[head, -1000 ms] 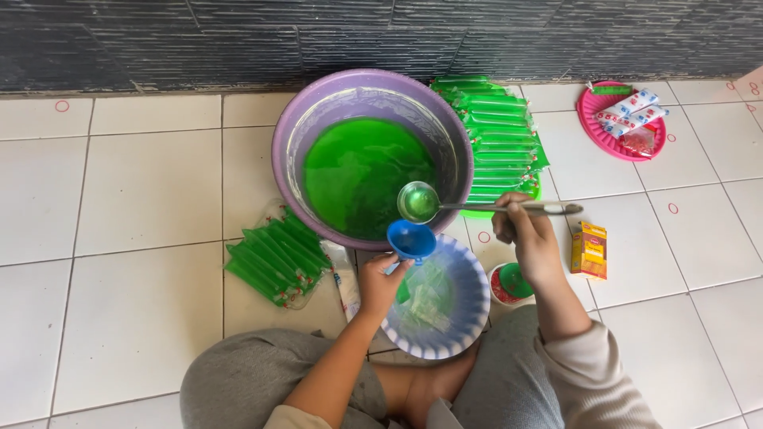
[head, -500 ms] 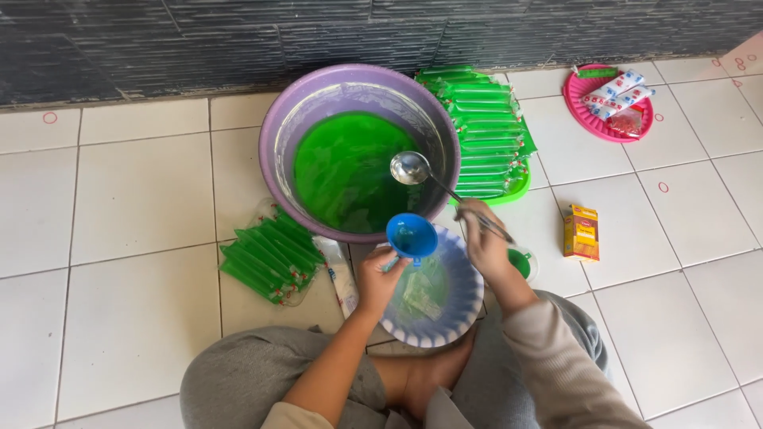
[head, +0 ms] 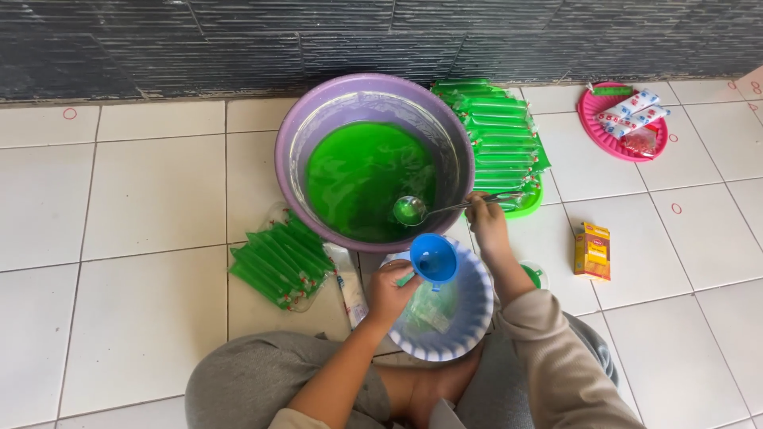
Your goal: Manually filling small plastic tubes with green liquid using a ladle and a funnel while sitting on the floor.
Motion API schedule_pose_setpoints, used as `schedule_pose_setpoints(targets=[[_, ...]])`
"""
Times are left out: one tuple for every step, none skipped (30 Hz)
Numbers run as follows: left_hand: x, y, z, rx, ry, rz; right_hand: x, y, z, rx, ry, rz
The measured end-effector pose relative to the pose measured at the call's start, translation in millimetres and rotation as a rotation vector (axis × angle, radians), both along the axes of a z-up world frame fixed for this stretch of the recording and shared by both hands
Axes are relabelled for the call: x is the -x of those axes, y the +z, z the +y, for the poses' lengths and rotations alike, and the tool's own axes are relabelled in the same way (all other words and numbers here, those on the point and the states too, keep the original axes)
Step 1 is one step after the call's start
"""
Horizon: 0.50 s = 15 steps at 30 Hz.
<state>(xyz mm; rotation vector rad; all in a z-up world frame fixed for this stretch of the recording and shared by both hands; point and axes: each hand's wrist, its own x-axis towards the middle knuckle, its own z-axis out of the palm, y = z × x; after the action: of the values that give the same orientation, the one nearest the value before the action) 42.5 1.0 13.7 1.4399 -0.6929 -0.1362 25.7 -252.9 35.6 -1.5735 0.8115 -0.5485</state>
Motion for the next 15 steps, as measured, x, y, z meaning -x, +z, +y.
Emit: schedule_pose_setpoints(targets=[[-1.4,-3.4,-0.7,0.002,0.002,0.001,5.0,14.9,1.9,0.002,0.002,0.001],[-2.6,-6.7,-1.6,0.007,0.011,0.025,10.4,29.8,3.6,0.032,0.029,-0.050],[-3.4,-10.1,-1.7,0.008,0.018,0.049,16.3,44.1,6.0,0.060,0.055,-0.102],[-4.9,-5.4,-2.3,0.009,0.018,0.049,21.6,61.6,9.4,0.061,0.055,-0.101],[-6.4,-0.8,-2.9,0.005,0.024,0.060,28.2,79.0,12.9,0.114,0.081,-0.144],[-7.7,4.0,-3.8,0.002,0.030,0.071,34.9,96.5,16.2,0.168,0.107,-0.187],[-9.4,-4.3,-4.7,0.003,0.024,0.070,43.4,106.1,20.3,0.169,0.102,-0.187],[-11.1,-12.6,-5.5,-0.007,0.038,0.103,51.7,115.6,24.6,0.223,0.114,-0.212],[-12.2,-21.5,-5.6,-0.017,0.054,0.138,59.8,124.6,29.4,0.275,0.130,-0.236],[-14.0,-18.5,-6.2,-0.017,0.052,0.138,68.9,126.3,35.5,0.275,0.128,-0.235],[-15.4,-15.7,-6.3,-0.016,0.052,0.141,77.8,127.9,41.8,0.317,0.120,-0.225],[-16.9,-13.1,-6.3,-0.014,0.053,0.144,86.7,129.4,48.1,0.358,0.112,-0.215],[-16.9,-12.3,-7.0,-0.016,0.052,0.147,93.9,127.5,55.9,0.356,0.111,-0.211],[-16.8,-11.6,-7.7,-0.006,0.050,0.147,101.2,125.5,63.7,0.506,0.139,-0.225],[-17.2,-11.0,-8.1,0.004,0.046,0.145,108.7,123.2,72.1,0.655,0.165,-0.238]])
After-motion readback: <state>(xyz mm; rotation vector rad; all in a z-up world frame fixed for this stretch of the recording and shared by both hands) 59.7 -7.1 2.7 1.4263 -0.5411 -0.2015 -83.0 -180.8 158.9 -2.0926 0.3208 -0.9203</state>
